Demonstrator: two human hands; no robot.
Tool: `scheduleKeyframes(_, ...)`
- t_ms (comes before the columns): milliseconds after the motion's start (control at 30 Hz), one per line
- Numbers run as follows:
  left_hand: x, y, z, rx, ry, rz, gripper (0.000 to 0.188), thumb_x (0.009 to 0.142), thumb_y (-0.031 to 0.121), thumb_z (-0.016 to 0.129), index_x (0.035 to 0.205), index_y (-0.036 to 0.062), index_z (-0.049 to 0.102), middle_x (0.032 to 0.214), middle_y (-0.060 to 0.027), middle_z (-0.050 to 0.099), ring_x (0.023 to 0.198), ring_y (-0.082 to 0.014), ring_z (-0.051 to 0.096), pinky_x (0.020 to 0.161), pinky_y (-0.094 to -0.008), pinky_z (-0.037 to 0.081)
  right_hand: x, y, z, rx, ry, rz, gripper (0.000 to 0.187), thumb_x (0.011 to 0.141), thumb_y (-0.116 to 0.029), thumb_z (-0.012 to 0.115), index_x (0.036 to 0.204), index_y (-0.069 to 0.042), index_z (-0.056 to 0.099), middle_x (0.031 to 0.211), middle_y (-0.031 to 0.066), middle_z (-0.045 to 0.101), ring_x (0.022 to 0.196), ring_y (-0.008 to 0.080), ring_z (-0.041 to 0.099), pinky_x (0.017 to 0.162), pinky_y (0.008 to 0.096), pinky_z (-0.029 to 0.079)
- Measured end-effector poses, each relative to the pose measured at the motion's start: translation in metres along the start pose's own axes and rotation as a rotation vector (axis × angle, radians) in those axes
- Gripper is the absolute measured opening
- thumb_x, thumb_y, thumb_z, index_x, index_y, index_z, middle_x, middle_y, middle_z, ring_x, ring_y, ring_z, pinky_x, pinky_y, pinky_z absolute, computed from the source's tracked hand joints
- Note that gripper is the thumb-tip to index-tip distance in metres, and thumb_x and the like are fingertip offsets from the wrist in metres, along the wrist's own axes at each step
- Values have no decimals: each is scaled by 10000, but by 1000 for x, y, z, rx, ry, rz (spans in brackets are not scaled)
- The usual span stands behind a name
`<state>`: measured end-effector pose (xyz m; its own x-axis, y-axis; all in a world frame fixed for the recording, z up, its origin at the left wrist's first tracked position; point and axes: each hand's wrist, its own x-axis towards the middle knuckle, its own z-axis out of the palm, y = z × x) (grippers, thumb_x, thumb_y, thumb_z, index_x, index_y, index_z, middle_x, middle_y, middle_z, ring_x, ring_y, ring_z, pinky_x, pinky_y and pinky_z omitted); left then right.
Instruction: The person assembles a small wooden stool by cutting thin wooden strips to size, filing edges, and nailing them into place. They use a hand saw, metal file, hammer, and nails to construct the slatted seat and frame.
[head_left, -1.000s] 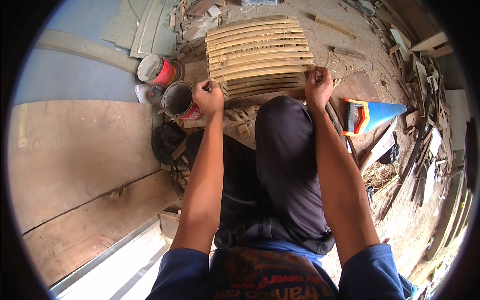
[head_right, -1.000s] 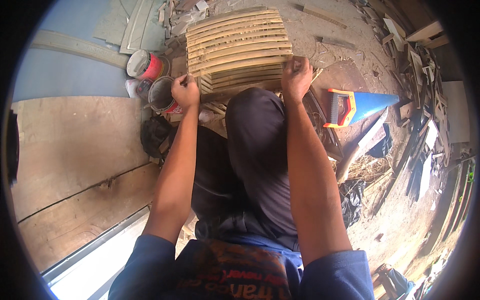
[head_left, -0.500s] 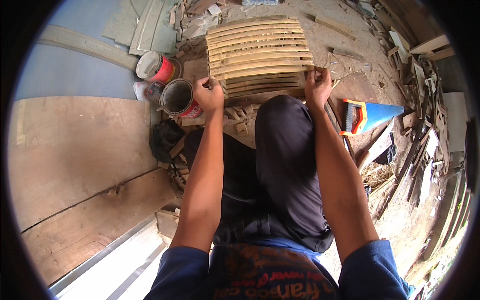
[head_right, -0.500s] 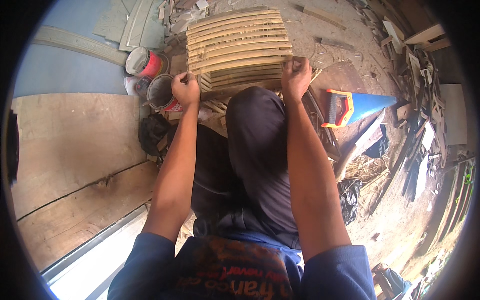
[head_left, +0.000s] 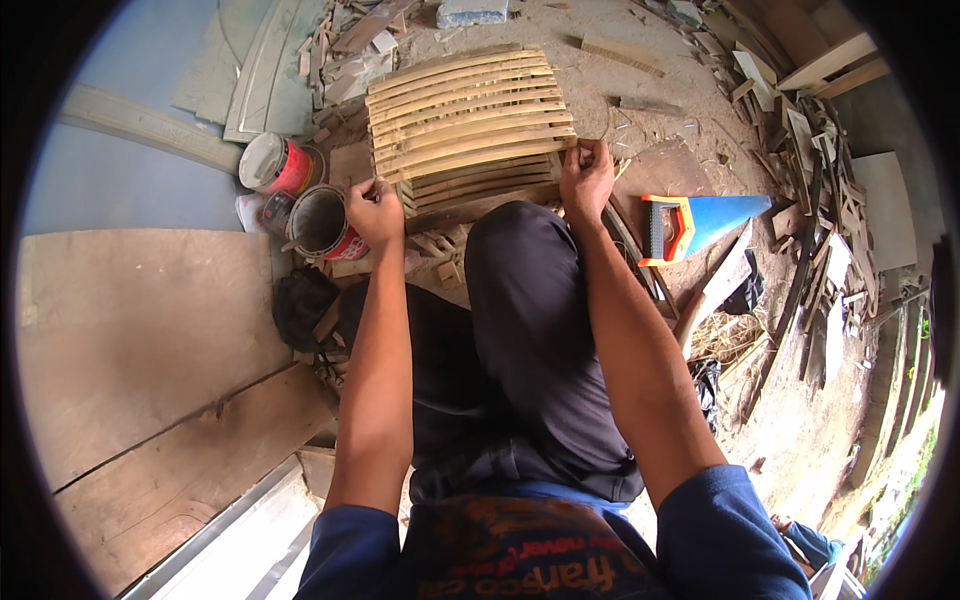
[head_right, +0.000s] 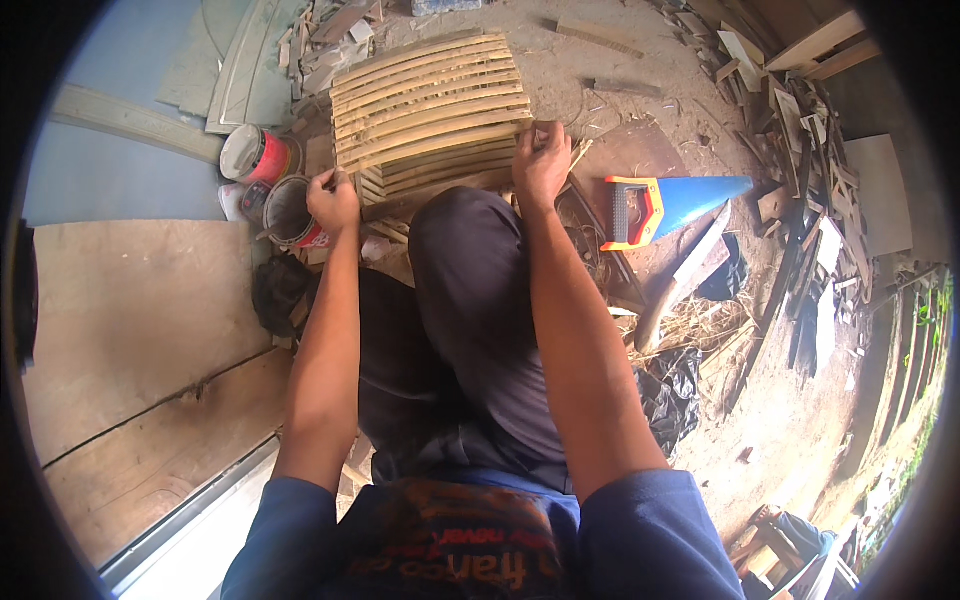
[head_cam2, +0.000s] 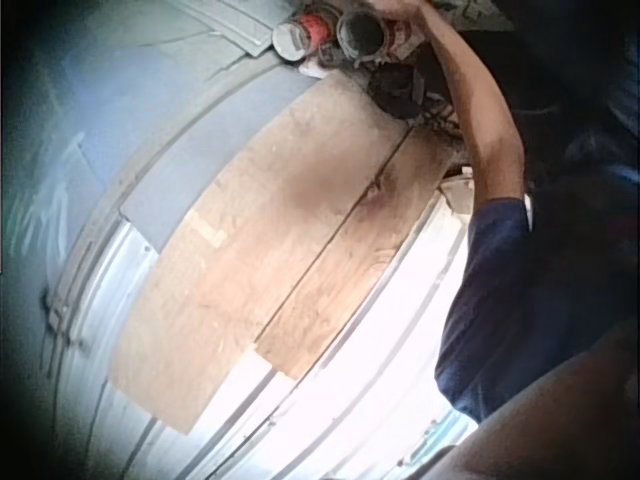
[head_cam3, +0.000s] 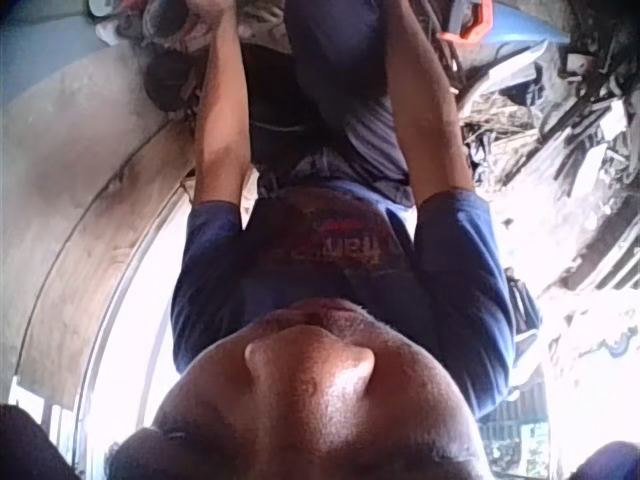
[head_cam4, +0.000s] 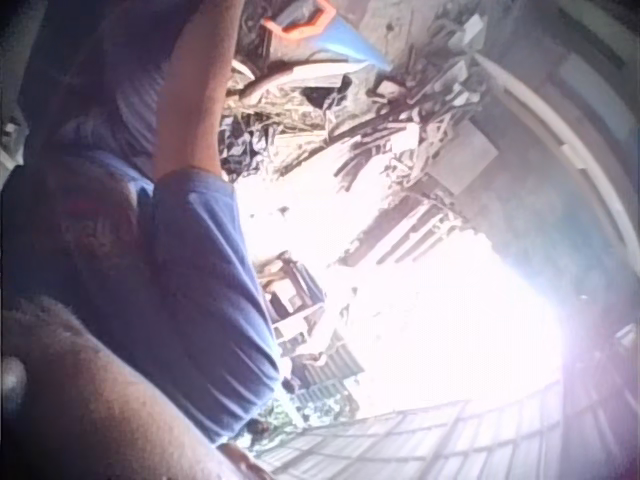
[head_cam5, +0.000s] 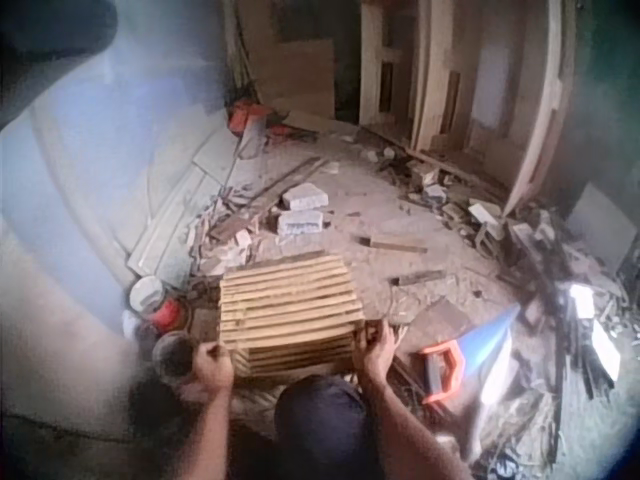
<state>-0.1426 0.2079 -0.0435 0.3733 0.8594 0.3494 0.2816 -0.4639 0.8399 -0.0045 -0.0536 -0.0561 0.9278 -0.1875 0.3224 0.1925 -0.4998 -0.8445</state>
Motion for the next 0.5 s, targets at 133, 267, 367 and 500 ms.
scheduleKeyframes(133, -2, 7, -1, -8, -5, -28, 167, 867, 107, 707, 914, -52, 689, 860, -170, 682, 777, -294, 655, 739, -392, 512, -1, -3, -2, -2, 21, -7, 188, 891, -218, 702, 985, -63, 650, 909, 168, 624, 893, 359, 605, 805, 454, 472)
scheduleKeyframes(267, 0, -1, -2, -29, 13, 31, 156, 868, 101, 708, 899, -50, 684, 857, -170, 683, 773, -298, 656, 732, -393, 512, -3, -8, -1, 12, 20, 16, 171, 874, -181, 695, 999, -69, 661, 912, 164, 631, 905, 357, 609, 816, 451, 475)
scheduleKeyframes(367, -1, 1, -2, -38, 15, 37, 154, 867, 97, 710, 893, -51, 679, 851, -172, 686, 756, -292, 655, 716, -387, 512, -1, -3, 0, 32, 29, 0, 161, 866, -167, 684, 992, -69, 667, 914, 169, 633, 904, 358, 613, 820, 449, 478)
scheduleKeyframes(500, -3, 10, -4, -35, 11, 18, 141, 875, 89, 705, 905, -46, 679, 843, -169, 688, 744, -280, 653, 705, -379, 511, -1, -4, -1, 31, 11, 50, 168, 861, -168, 685, 991, -63, 667, 909, 179, 628, 885, 365, 616, 809, 450, 482)
